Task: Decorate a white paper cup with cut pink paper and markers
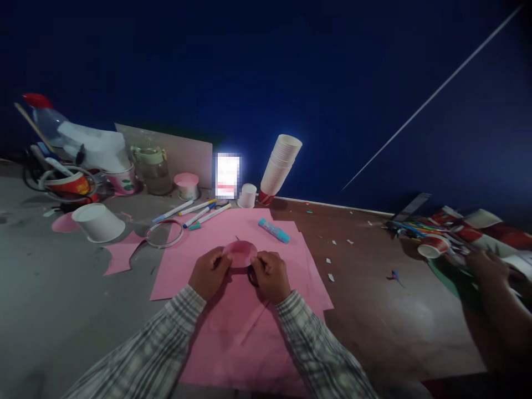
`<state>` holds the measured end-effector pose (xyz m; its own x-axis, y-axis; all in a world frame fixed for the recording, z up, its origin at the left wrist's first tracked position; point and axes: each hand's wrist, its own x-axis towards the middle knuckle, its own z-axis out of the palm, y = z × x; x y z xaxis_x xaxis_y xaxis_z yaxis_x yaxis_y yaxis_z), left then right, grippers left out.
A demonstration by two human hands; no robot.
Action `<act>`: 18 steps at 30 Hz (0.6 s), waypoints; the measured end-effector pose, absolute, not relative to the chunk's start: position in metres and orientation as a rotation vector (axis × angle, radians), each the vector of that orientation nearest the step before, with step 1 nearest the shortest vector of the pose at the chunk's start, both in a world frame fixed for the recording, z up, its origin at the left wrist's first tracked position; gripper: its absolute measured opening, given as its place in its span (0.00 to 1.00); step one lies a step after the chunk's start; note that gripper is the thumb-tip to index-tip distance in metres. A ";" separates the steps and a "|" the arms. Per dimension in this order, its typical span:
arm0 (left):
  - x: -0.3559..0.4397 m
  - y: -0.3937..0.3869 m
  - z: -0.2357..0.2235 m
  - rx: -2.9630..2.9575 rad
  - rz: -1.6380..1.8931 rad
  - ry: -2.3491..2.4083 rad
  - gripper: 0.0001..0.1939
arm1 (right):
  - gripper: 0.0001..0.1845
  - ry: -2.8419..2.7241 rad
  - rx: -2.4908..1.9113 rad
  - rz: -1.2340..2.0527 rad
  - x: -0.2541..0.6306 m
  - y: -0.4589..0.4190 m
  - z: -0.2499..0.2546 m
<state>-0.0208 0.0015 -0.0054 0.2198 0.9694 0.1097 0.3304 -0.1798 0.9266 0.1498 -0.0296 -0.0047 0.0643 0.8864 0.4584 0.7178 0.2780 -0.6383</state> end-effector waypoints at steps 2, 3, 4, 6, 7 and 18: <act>-0.021 0.001 -0.004 1.715 0.992 1.237 0.12 | 0.17 -1.695 -1.473 0.239 0.149 -0.030 -0.006; -0.021 0.001 -0.003 1.734 0.998 1.235 0.12 | 0.17 -1.695 -1.469 0.242 0.149 -0.030 -0.007; -0.021 0.002 -0.002 1.753 1.004 1.232 0.12 | 0.16 -1.693 -1.467 0.248 0.148 -0.031 -0.007; -0.022 0.002 -0.001 1.794 1.023 1.249 0.12 | 0.18 -1.701 -1.464 0.267 0.147 -0.032 -0.007; -0.023 0.002 -0.001 1.820 1.030 1.271 0.12 | 0.20 -1.699 -1.469 0.272 0.148 -0.032 -0.007; -0.020 0.005 -0.012 1.847 1.010 1.493 0.12 | 0.21 -1.536 -1.904 -0.189 0.216 0.006 -0.036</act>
